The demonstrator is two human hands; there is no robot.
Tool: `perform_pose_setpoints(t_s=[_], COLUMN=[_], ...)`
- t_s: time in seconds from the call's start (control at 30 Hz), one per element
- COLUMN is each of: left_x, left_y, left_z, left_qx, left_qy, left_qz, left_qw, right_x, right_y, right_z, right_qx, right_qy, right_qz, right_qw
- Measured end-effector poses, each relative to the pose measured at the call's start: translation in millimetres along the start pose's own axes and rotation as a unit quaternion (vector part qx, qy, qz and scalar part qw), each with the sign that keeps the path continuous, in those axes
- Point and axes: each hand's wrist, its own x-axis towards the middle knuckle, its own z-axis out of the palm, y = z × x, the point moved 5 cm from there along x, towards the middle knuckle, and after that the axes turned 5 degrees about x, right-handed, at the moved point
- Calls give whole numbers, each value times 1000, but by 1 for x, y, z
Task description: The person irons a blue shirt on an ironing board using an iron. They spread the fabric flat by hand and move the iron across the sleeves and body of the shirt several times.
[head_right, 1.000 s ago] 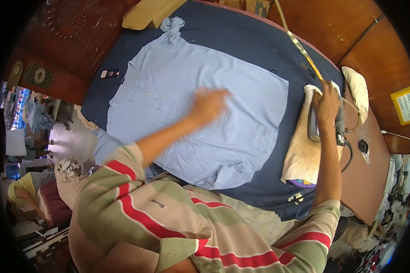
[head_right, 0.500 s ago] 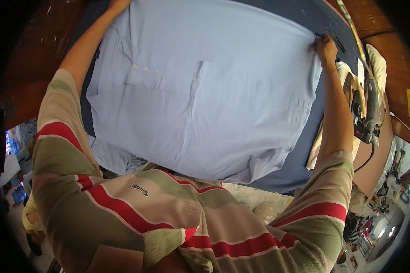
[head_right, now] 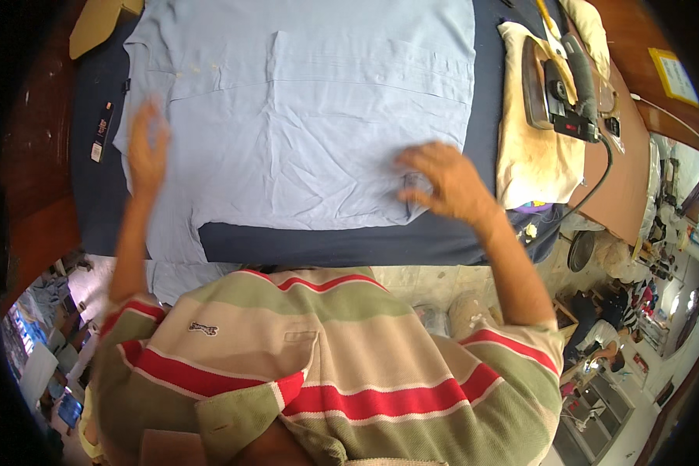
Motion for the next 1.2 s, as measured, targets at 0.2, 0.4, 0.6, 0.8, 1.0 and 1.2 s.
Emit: perform_pose_setpoints(t_s=[0.2,0.4,0.6,0.8,1.0,1.2], left_x=[-105,-114,-111,-79,-83,-98], left_y=[92,91,19,-82,-101,-70], left_z=[6,3,-46,-56,-52,-63], left_qx=[115,99,215,280,291,357], left_qy=[-85,-61,115,56,72,137], left_qz=[-62,-84,-274,-486,-473,-416], left_qw=[988,990,930,826,829,825], right_x=[-79,-118,-65,54,60,55], right_y=[1,-12,51,105,136,133], right_z=[19,35,-6,-13,0,3], right_qx=[-115,-173,26,-180,-277,-293], right_qy=[-3,111,386,288,165,127], right_qz=[58,143,263,190,286,312], right_qw=[992,968,884,921,902,895])
